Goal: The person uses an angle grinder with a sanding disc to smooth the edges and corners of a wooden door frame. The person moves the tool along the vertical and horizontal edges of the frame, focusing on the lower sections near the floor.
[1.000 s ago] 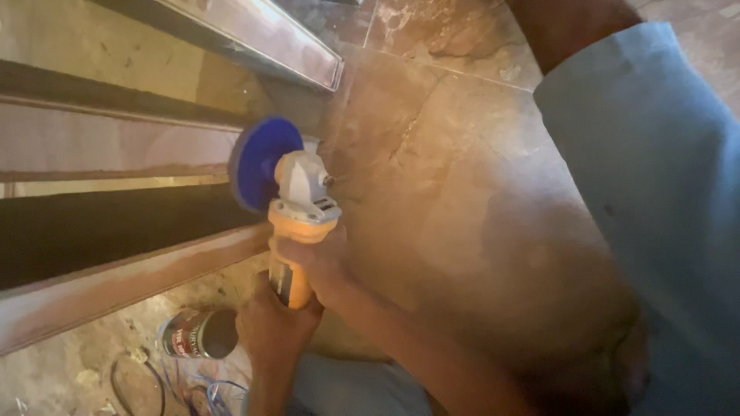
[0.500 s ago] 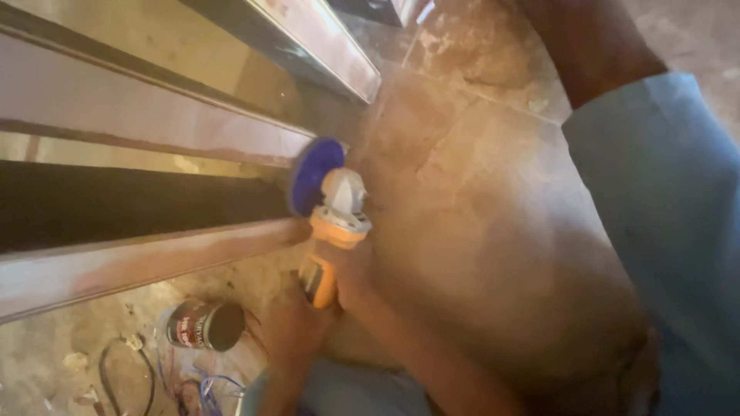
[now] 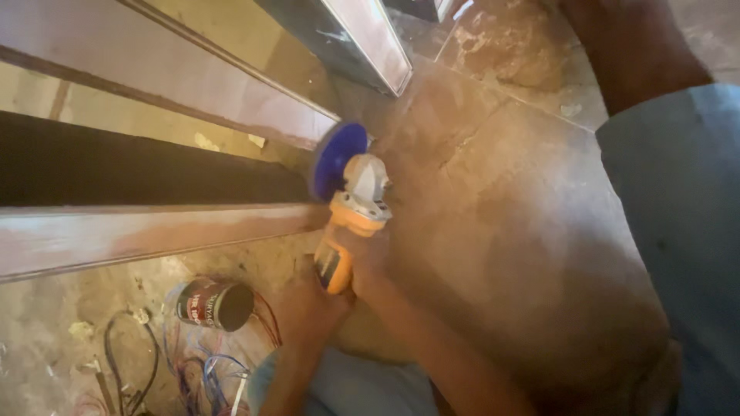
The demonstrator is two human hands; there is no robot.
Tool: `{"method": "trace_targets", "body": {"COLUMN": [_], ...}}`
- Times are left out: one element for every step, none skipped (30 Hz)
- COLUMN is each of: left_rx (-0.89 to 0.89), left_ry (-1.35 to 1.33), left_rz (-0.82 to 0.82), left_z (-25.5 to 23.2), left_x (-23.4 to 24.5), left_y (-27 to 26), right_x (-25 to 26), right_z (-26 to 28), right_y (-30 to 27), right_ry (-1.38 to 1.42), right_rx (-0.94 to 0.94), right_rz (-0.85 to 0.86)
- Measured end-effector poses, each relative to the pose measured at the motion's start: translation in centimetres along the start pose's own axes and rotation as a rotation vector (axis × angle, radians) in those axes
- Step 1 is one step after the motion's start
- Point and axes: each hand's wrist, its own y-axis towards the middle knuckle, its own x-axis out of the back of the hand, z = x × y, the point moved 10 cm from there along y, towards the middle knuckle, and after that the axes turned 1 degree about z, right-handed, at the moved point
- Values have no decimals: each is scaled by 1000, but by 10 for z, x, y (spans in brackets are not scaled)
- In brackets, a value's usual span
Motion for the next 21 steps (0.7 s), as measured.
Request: {"method": "trace_targets", "body": {"left_rx": [-41, -81, -117, -115, -118, -120, -128, -136, -139, -132, -136, -150, -157, -166, -171, -177, -184, -193, -206, -221, -240], "left_ry": [-13, -25, -42, -45, -52, -60, -43, -26, -13, -34, -54, -73, -79, -84, -91, -100, -111, -120, -133, -150, -160], "left_rz": [-21, -42, -70, -55, -46, -38, -8, 22, 65, 66, 60, 59, 65, 72, 75, 81, 90, 103, 99, 94, 89], "left_z": [-4, -6, -8, -8, -11, -13, -16, -20, -23, -24, -26, -29, -30, -32, -32, -34, -35, -37, -39, -42, -45], "left_x": [3, 7, 12, 10, 7, 4, -5, -14, -24, -30, -36, -43, -48, -53, -57, -62, -66, -70, -71, -70, -67], "left_y": [0, 1, 0, -2, -2, -3, -7, -11, -16, -19, -20, -22, -22, -20, -20, -19, -21, -23, -23, -25, -25], "right_x": [-3, -6, -7, -6, 0, 11, 20, 28, 38, 47, 53, 57, 54, 48, 37, 23, 10, -4, -18, -30, -41], "right_z": [2, 4, 5, 4, 8, 13, 17, 25, 36, 51, 72, 97, 126, 161, 192, 223, 252, 282, 307, 329, 348], "right_y": [-3, -6, -9, -13, -15, -16, -20, -21, -24, -25, -21, -16, -6, 6, 18, 31, 41, 53, 63, 71, 78], "right_ry": [0, -2, -11, -25, -38, -47, -62, -73, -87, -104, -117, -127, -141, -163, -180, -196, -215, -240, -264, -285, -301], "right_rx": [8, 11, 6, -3, -3, -8, -12, -6, 11, 29, 81, 141, 214, 294, 359, 426, 482, 531, 573, 607, 634], "right_rz": [19, 32, 42, 47, 36, 10, -6, -21, -39, -56, -62, -63, -65, -59, -46, -31, -24, -19, -13, -16, -18]}}
